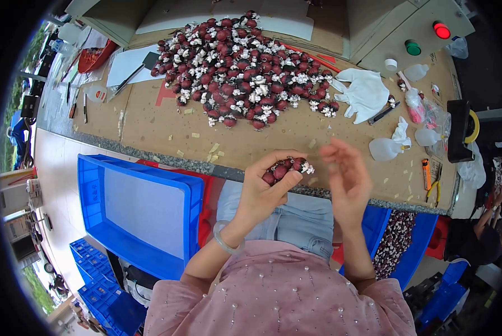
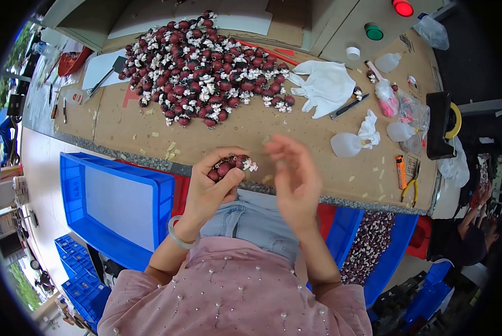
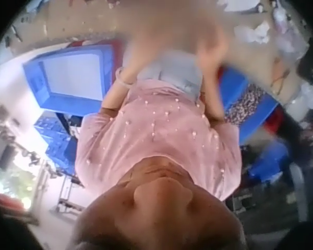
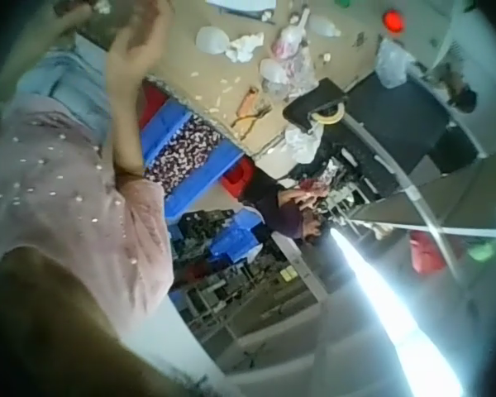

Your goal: The person picks up figurine pieces from a pile on the table, attaches the parts together by hand, and gathers the figurines in their hand.

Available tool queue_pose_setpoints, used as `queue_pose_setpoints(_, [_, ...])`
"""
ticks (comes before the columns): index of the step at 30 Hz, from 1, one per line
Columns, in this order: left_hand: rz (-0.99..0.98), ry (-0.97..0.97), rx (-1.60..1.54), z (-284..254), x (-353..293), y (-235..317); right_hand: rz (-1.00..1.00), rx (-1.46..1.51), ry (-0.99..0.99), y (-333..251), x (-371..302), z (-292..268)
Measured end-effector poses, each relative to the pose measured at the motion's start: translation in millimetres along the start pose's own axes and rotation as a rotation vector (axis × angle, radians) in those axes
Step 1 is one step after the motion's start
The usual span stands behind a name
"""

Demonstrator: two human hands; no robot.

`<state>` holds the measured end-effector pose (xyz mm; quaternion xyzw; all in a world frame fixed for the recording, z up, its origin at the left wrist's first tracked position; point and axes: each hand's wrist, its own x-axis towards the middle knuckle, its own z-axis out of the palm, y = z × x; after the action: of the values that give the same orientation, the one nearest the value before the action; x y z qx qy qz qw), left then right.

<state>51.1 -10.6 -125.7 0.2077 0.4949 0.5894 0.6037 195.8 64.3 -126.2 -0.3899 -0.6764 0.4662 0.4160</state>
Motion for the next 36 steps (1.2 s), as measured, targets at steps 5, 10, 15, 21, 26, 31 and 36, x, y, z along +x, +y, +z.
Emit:
queue_pose_setpoints(5, [0.032,0.041,0.026,-7,-5,3,-0.041,-0.379,0.056,10,59,6])
queue_pose_setpoints(10, [0.057,0.068,0.044,-14,-6,1,-0.127,-0.651,0.034,30,73,13])
queue_pose_setpoints(15, [0.060,0.068,-0.006,-21,-6,2,-0.035,-0.596,0.050,24,69,15])
queue_pose_setpoints(21, [-0.014,-0.012,-0.139,-23,-4,6,-0.125,-0.373,0.086,20,57,7])
queue_pose_setpoints(26, [-0.063,-0.115,-0.450,-22,-1,10,0.242,0.262,-0.037,-3,33,6])
queue_pose_setpoints(31, [-0.099,-0.124,-0.522,-18,5,1,0.195,0.217,-0.087,-9,15,4])
queue_pose_setpoints(36, [-0.121,-0.085,-0.466,-14,5,3,0.179,0.240,-0.092,-6,7,1])
